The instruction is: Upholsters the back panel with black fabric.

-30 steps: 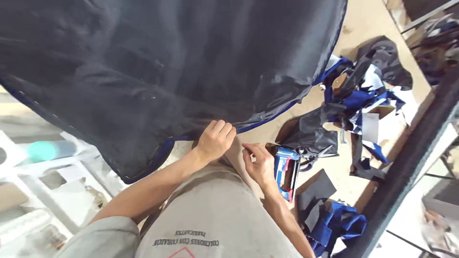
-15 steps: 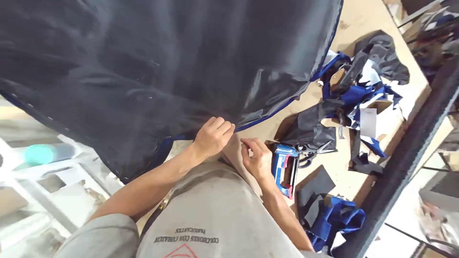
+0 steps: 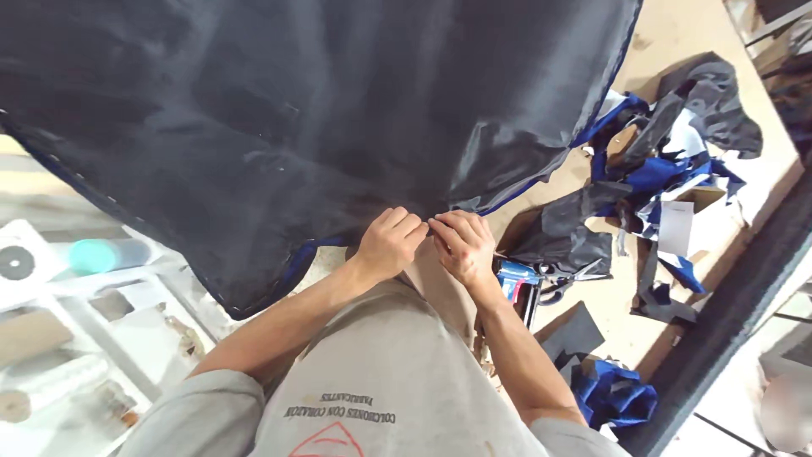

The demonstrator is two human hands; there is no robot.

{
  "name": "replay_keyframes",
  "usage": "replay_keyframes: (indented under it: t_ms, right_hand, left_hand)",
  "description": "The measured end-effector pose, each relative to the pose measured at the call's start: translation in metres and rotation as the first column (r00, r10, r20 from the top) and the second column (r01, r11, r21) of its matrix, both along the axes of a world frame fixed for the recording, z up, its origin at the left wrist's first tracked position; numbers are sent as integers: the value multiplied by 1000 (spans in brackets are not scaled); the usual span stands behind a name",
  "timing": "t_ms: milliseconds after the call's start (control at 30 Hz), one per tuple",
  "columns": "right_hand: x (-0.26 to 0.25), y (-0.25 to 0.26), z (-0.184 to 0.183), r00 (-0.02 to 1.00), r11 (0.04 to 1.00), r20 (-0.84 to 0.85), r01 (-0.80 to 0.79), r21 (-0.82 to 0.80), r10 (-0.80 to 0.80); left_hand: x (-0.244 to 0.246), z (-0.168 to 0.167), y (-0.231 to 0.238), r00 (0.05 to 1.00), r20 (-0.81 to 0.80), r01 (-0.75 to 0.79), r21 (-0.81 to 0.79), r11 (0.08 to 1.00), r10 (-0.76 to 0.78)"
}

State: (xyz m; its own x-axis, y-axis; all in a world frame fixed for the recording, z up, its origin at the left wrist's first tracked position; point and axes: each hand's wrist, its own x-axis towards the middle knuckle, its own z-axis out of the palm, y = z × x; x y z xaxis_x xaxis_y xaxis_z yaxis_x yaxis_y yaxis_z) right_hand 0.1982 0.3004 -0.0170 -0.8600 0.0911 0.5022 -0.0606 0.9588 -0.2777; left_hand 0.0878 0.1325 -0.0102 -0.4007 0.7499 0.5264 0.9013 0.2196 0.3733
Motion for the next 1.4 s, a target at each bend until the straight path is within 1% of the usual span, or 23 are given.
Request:
replay_keyframes:
  t_ms: [167, 333, 500, 533, 567, 600, 633, 667, 700, 733, 800, 833, 867, 933, 967, 1033, 1067, 1100, 1133, 1233, 1267, 1300, 1400]
  right_hand:
    - [-1, -3, -8, 998, 1000, -57, 11, -13, -12]
    - [1, -6, -9, 998, 1000, -60, 26, -12, -27]
    - [18, -7, -1, 997, 998, 55, 61, -1, -61]
    - [28, -9, 4, 990, 994, 94, 105, -14, -103]
    - [44, -13, 9, 974, 982, 138, 189, -32, -183]
    - [64, -18, 14, 931, 946, 196, 321, -37, -308]
    - [85, -25, 17, 845, 876, 276, 481, -17, -458]
    - [106, -30, 18, 715, 777, 380, 630, 13, -587]
    - [125, -34, 16, 577, 671, 481, 740, 33, -660]
    - [144, -39, 10, 459, 579, 554, 814, 51, -695]
    - [166, -46, 1, 271, 433, 645, 895, 104, -715]
    - [171, -47, -1, 211, 386, 673, 915, 119, -709]
    - [174, -45, 0, 182, 362, 697, 925, 118, -693]
    - [170, -35, -2, 174, 362, 735, 926, 103, -655]
    - [163, -29, -1, 148, 352, 759, 929, 113, -634]
    - [153, -21, 16, 38, 263, 812, 954, 144, -582]
    - [149, -17, 31, 12, 219, 823, 966, 137, -568]
    - [145, -13, 49, 30, 208, 822, 972, 109, -568]
    - [143, -9, 66, 89, 225, 821, 973, 49, -564]
    - [122, -11, 107, 370, 298, 797, 921, -249, -477]
    - [109, -13, 118, 419, 328, 786, 899, -290, -454]
    - [95, -14, 126, 444, 363, 781, 883, -298, -439]
    - [66, -13, 135, 508, 460, 766, 830, -314, -395]
  left_hand:
    - [-6, 9, -10, 999, 44, -19, -69, 997, 22]
    - [-6, 3, -17, 998, 16, 69, -95, 993, -67]
    - [-8, 2, -17, 993, -11, 119, -142, 983, -121]
    - [-10, 4, -17, 989, -17, 141, -159, 977, -145]
    - [-13, 6, -17, 984, -24, 168, -177, 970, -175]
    - [-15, 7, -17, 978, -27, 198, -195, 961, -208]
    - [-18, 10, -17, 971, -28, 228, -207, 951, -239]
    - [-21, 12, -16, 964, -30, 251, -219, 943, -264]
    - [-23, 13, -16, 959, -27, 269, -229, 936, -282]
    - [-24, 14, -16, 955, -20, 283, -240, 929, -296]
    - [-27, 15, -16, 949, -15, 302, -255, 919, -316]
    - [-27, 16, -15, 948, -12, 306, -254, 918, -319]
    - [-26, 16, -15, 947, -7, 310, -252, 917, -322]
    - [-29, 15, -14, 943, -1, 323, -240, 916, -333]
    - [-30, 15, -13, 942, 0, 327, -237, 915, -336]
    - [-28, 16, -14, 940, -5, 331, -236, 914, -342]
    - [-29, 17, -12, 940, -13, 328, -236, 915, -340]
    - [-29, 17, -11, 943, -17, 319, -234, 918, -332]
    - [-28, 17, -11, 947, -17, 307, -232, 923, -319]
    - [-25, 17, -12, 954, -13, 289, -243, 926, -301]
    - [-25, 17, -12, 955, -11, 285, -244, 927, -297]
    - [-24, 18, -12, 955, -7, 285, -242, 928, -295]
    - [-25, 18, -12, 956, 0, 286, -230, 930, -294]
